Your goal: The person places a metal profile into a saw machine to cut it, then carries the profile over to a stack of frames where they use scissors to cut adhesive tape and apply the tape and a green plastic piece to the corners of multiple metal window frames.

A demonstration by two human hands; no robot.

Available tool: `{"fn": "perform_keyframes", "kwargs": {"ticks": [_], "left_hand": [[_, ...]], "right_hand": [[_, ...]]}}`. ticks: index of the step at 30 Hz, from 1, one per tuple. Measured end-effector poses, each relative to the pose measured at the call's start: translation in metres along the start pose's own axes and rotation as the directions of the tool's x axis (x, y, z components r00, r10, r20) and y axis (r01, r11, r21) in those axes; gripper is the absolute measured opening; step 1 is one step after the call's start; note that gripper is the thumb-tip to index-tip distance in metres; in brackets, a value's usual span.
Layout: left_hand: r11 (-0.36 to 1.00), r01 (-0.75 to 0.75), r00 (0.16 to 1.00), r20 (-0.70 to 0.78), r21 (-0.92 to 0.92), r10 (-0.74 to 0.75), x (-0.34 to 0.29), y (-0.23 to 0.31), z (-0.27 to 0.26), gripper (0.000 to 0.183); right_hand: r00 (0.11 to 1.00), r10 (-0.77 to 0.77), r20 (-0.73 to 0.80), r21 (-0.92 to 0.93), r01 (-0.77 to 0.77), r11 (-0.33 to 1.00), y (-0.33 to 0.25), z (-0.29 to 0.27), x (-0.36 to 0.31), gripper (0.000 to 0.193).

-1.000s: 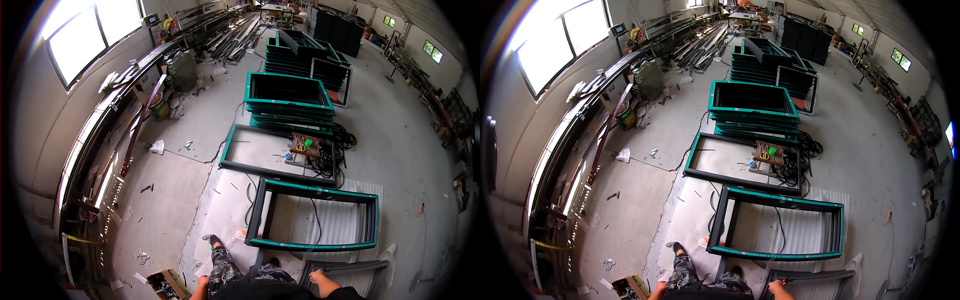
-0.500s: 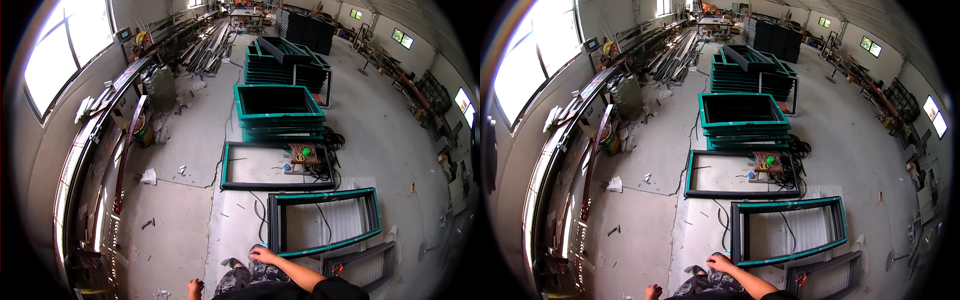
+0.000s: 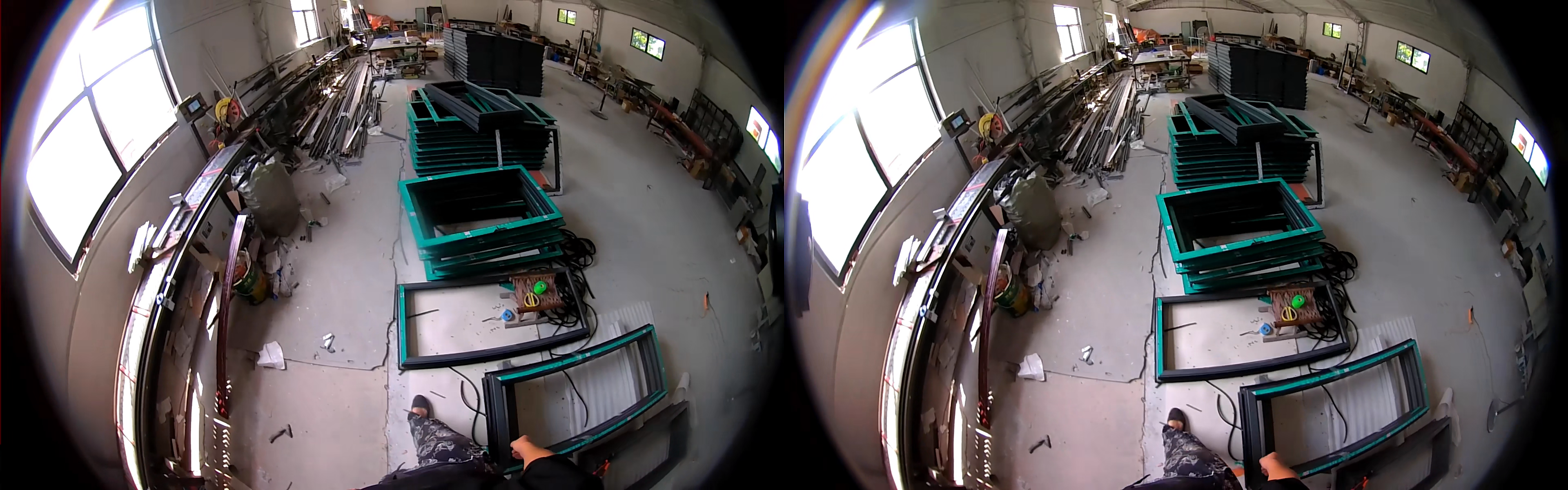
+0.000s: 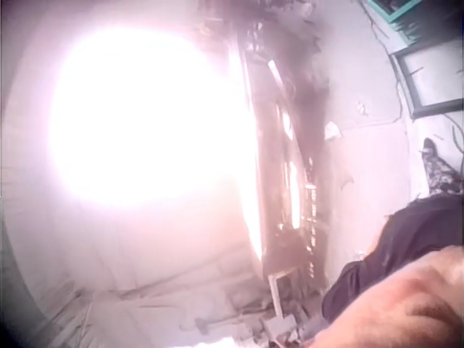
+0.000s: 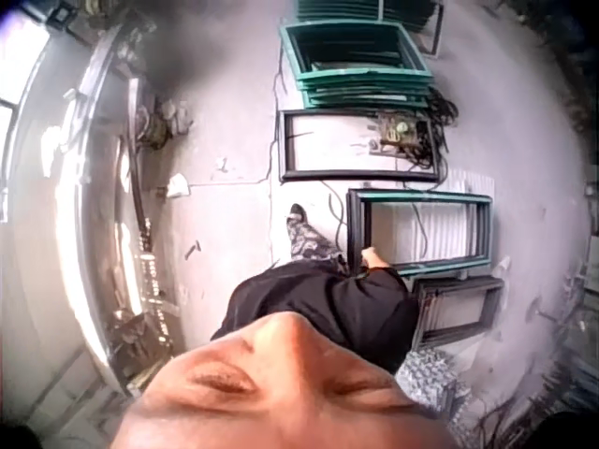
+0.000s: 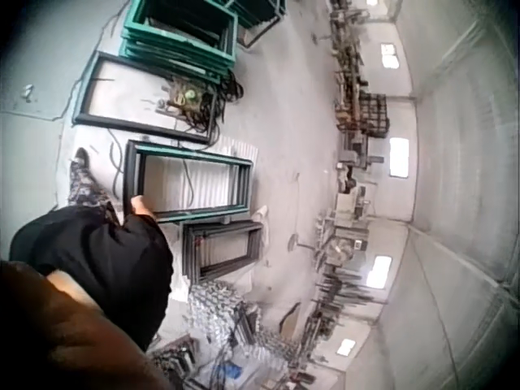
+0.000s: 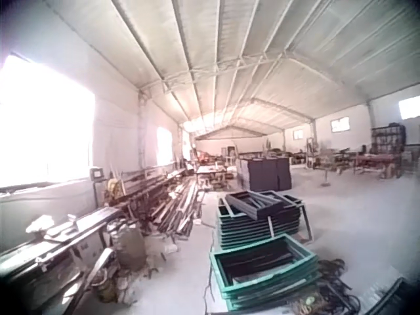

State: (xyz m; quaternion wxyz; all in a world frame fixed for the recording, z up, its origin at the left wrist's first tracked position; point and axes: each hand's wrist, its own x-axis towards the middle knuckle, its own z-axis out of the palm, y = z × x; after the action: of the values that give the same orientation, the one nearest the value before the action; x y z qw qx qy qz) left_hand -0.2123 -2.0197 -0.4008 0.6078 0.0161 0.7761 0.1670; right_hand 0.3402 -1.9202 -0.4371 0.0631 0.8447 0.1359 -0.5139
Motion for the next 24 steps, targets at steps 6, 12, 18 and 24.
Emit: {"fn": "perform_keyframes", "kwargs": {"ticks": [6, 12, 18, 24], "left_hand": [[0.932, -0.229, 0.967, -0.178, -0.281, 0.184, 0.056, 0.183, -0.074, 0.026], [0.925, -0.294, 0.955, -0.105, -0.242, 0.276, 0.026, 0.386, -0.016, 0.028], [0.966, -0.256, 0.966, 0.031, -0.026, 0.257, 0.129, 0.47, -0.056, 0.026], [0.999, -0.026, 0.999, -0.034, 0.019, 0.027, 0.179, 0.648, -0.152, 0.014]], "right_hand": [[0.844, -0.503, 0.187, -0.316, 0.536, 0.783, -0.259, 0.035, 0.021, 0.024], [0.545, -0.831, 0.11, 0.216, 0.803, 0.555, -0.506, 0.021, -0.065, 0.019], [0.625, -0.78, -0.014, 0.164, 0.771, 0.615, -0.602, 0.03, -0.071, 0.02], [0.97, -0.216, -0.109, -0.065, 0.21, 0.976, -0.549, 0.076, -0.022, 0.029]]}}
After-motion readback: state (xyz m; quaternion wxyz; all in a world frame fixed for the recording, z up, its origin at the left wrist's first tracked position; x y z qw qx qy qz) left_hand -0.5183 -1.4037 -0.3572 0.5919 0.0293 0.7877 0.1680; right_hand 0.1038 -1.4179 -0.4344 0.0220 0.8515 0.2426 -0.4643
